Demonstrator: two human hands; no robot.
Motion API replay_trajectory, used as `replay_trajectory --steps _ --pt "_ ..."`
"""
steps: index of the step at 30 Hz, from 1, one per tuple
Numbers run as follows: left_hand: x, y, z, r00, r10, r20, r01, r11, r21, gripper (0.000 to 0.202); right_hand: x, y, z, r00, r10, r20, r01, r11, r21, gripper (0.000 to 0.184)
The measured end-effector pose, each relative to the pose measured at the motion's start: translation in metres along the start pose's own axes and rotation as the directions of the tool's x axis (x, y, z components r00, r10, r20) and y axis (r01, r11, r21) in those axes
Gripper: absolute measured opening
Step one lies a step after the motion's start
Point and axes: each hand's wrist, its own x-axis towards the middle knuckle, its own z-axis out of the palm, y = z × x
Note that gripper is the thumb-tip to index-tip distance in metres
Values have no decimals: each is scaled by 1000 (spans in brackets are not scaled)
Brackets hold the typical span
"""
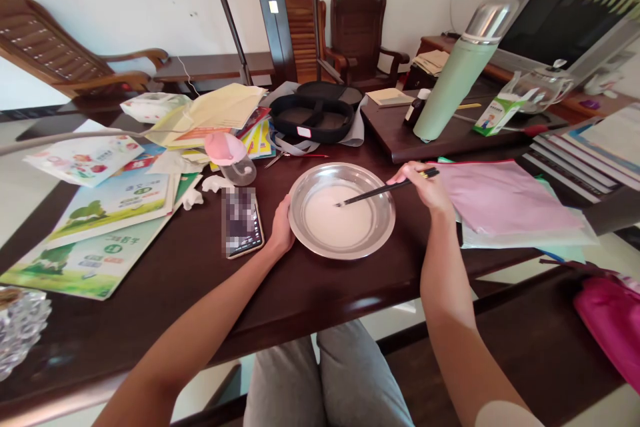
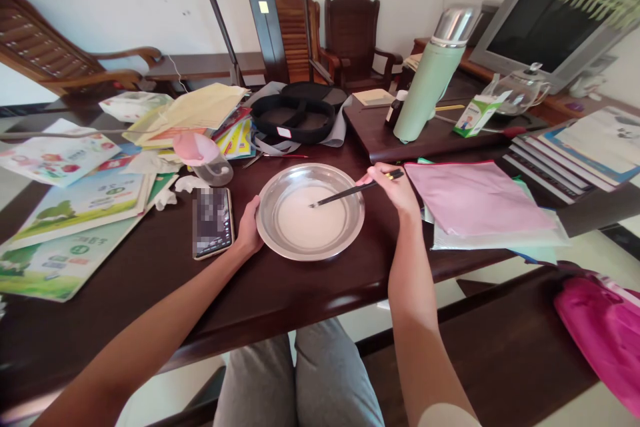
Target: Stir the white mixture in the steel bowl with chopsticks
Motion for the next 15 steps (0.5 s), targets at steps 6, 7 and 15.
replay_trajectory --steps 6,7,15 --pt "-2 2 2 1000 -1 -22 1 1000 -2 28 -2 3 3 986 19 166 -30 997 68 50" --pt "-2 2 2 1000 0 -24 0 1000 -2 28 -1 2 6 979 24 200 -35 998 56 49" --pt "-1 1 1 1000 5 3 -5 1000 11 29 -3 4 -5 1000 14 -14 -14 999 42 52"
